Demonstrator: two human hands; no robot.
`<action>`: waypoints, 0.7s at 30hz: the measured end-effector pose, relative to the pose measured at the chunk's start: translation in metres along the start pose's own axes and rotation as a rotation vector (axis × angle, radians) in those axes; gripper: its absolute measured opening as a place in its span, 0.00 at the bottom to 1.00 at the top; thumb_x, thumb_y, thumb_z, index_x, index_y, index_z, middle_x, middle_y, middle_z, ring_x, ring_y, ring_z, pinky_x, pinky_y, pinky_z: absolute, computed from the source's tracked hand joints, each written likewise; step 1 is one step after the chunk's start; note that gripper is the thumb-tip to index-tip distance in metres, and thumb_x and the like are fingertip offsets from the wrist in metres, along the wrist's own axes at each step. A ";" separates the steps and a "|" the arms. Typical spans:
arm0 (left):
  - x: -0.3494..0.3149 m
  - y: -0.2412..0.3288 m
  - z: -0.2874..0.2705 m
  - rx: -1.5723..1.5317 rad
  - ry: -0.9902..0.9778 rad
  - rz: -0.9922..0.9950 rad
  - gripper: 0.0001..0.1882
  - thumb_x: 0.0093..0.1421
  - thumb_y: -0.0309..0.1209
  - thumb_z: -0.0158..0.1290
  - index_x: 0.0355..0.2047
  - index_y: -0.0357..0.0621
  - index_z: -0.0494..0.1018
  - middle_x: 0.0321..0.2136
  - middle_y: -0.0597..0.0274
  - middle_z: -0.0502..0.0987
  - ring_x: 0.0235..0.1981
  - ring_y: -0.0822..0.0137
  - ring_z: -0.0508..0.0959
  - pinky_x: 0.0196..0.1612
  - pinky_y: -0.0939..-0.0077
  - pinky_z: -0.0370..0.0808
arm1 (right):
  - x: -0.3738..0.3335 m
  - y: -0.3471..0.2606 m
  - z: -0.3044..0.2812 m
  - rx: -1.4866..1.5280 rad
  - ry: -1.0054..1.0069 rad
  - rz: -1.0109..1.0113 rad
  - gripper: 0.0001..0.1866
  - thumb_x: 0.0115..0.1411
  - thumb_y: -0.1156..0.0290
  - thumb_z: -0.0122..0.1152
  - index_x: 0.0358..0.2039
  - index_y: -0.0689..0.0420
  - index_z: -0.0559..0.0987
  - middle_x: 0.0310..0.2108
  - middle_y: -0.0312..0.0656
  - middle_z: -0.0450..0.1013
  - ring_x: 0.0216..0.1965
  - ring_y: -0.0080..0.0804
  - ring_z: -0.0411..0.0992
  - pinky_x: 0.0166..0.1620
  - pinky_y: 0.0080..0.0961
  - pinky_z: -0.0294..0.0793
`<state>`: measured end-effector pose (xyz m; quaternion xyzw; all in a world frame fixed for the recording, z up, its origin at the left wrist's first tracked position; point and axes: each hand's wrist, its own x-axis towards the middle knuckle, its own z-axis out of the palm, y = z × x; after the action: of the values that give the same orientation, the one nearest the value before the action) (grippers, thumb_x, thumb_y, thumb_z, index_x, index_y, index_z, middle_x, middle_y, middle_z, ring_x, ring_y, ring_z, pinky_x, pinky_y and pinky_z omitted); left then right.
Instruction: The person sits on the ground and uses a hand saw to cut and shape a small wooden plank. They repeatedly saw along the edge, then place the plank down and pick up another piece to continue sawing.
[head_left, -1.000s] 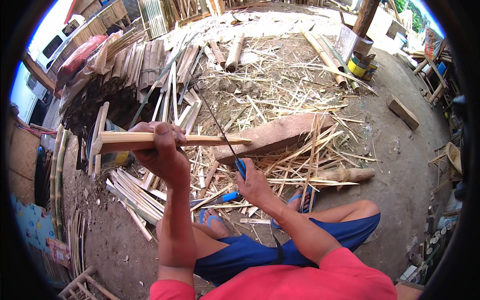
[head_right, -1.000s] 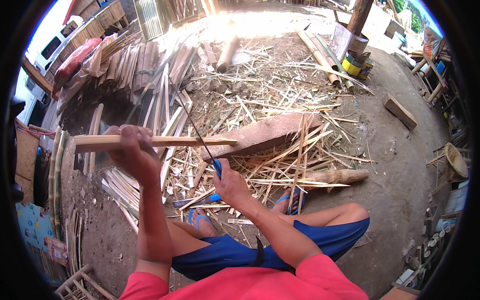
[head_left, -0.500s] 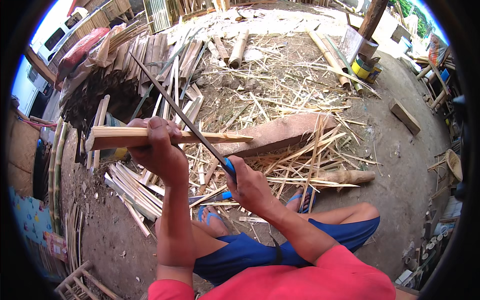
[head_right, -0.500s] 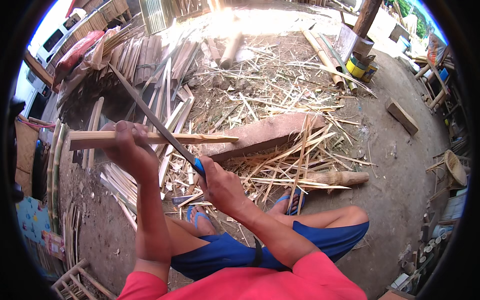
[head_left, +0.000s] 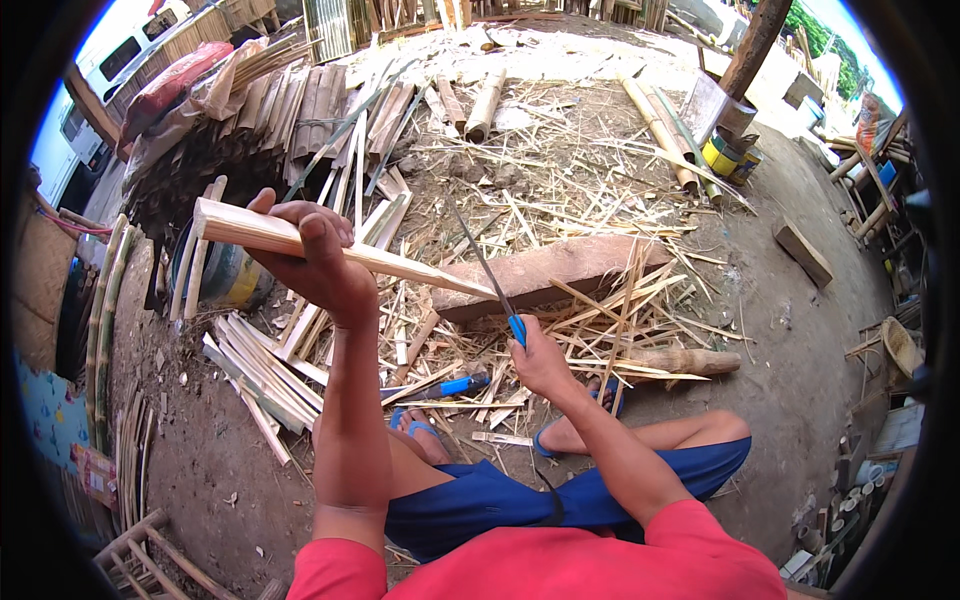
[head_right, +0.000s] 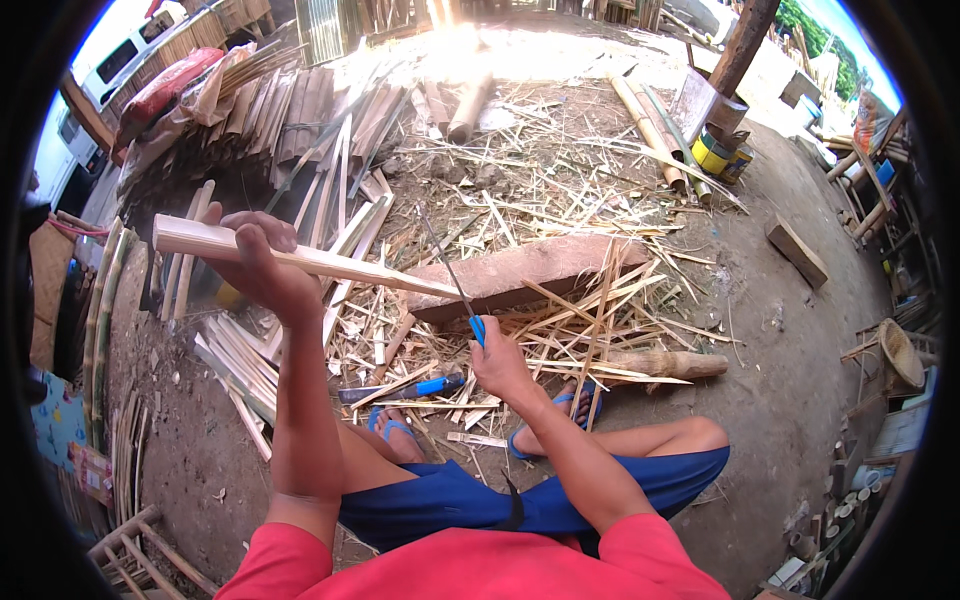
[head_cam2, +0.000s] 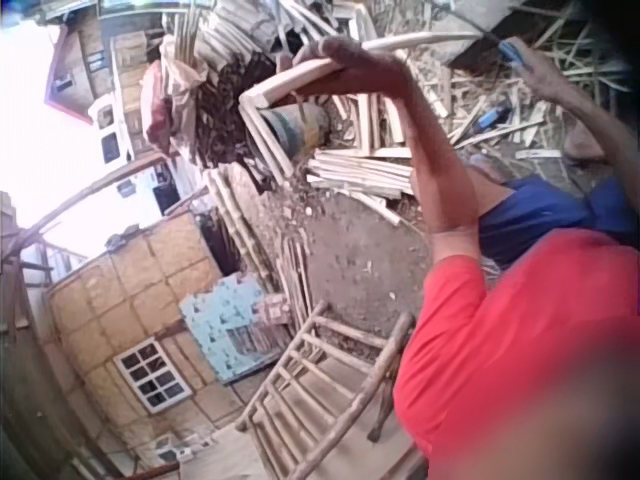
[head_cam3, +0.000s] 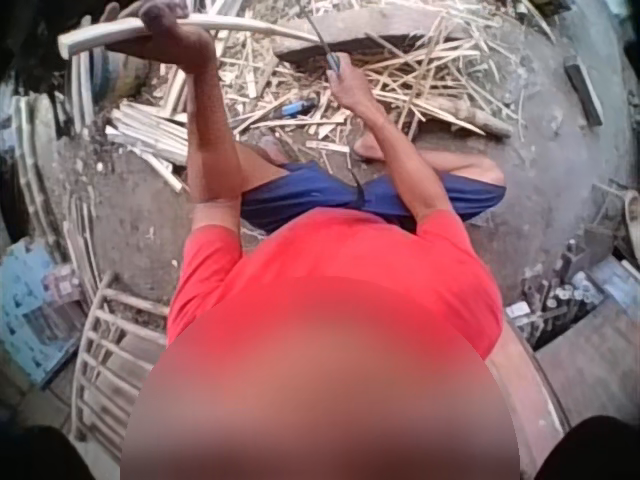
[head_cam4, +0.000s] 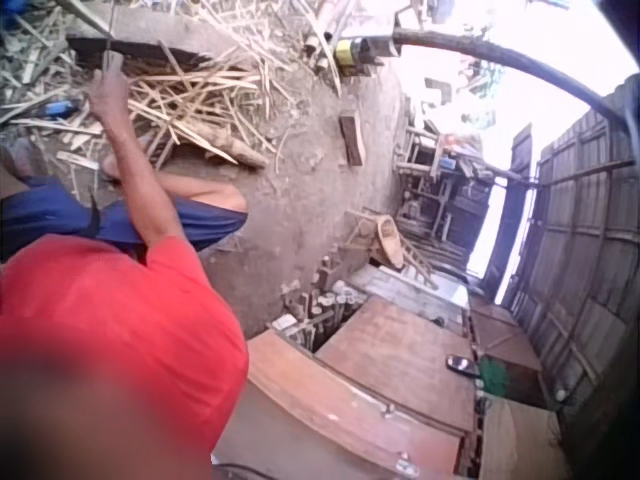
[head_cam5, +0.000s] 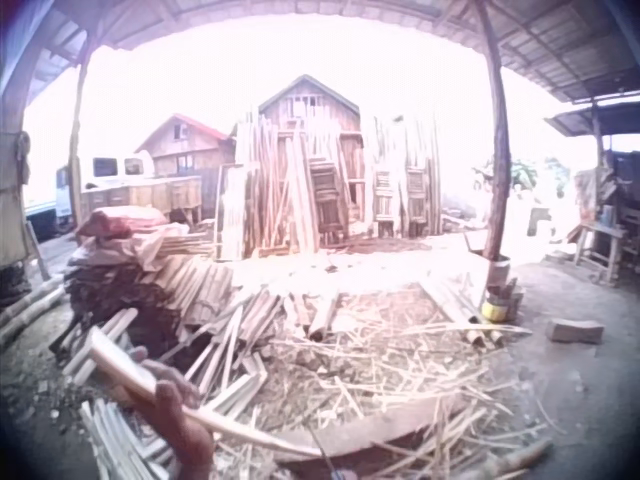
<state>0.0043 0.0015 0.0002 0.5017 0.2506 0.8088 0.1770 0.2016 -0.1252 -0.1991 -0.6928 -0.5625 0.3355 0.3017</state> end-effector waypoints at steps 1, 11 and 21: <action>-0.002 0.002 0.003 -0.036 0.003 0.000 0.32 0.65 0.42 0.55 0.57 0.36 0.54 0.23 0.65 0.66 0.18 0.77 0.63 0.25 0.81 0.63 | -0.008 -0.018 -0.008 0.027 0.038 -0.096 0.20 0.63 0.68 0.55 0.54 0.58 0.64 0.29 0.58 0.74 0.33 0.61 0.75 0.36 0.49 0.71; -0.015 0.008 0.022 -0.047 0.031 -0.071 0.31 0.59 0.35 0.54 0.56 0.35 0.53 0.20 0.65 0.66 0.17 0.77 0.64 0.23 0.82 0.62 | -0.009 -0.057 -0.024 -0.132 -0.051 -0.091 0.19 0.64 0.67 0.55 0.52 0.57 0.64 0.26 0.62 0.75 0.32 0.65 0.75 0.36 0.57 0.73; -0.010 0.006 0.008 -0.011 0.079 -0.065 0.27 0.61 0.33 0.50 0.56 0.36 0.54 0.18 0.65 0.65 0.15 0.75 0.62 0.24 0.80 0.63 | 0.026 0.040 0.014 -0.306 -0.081 0.105 0.19 0.62 0.64 0.56 0.50 0.57 0.65 0.30 0.61 0.77 0.35 0.66 0.77 0.39 0.58 0.75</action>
<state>0.0154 -0.0069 -0.0001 0.4600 0.2691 0.8231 0.1961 0.2166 -0.1068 -0.2426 -0.7450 -0.5818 0.2890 0.1519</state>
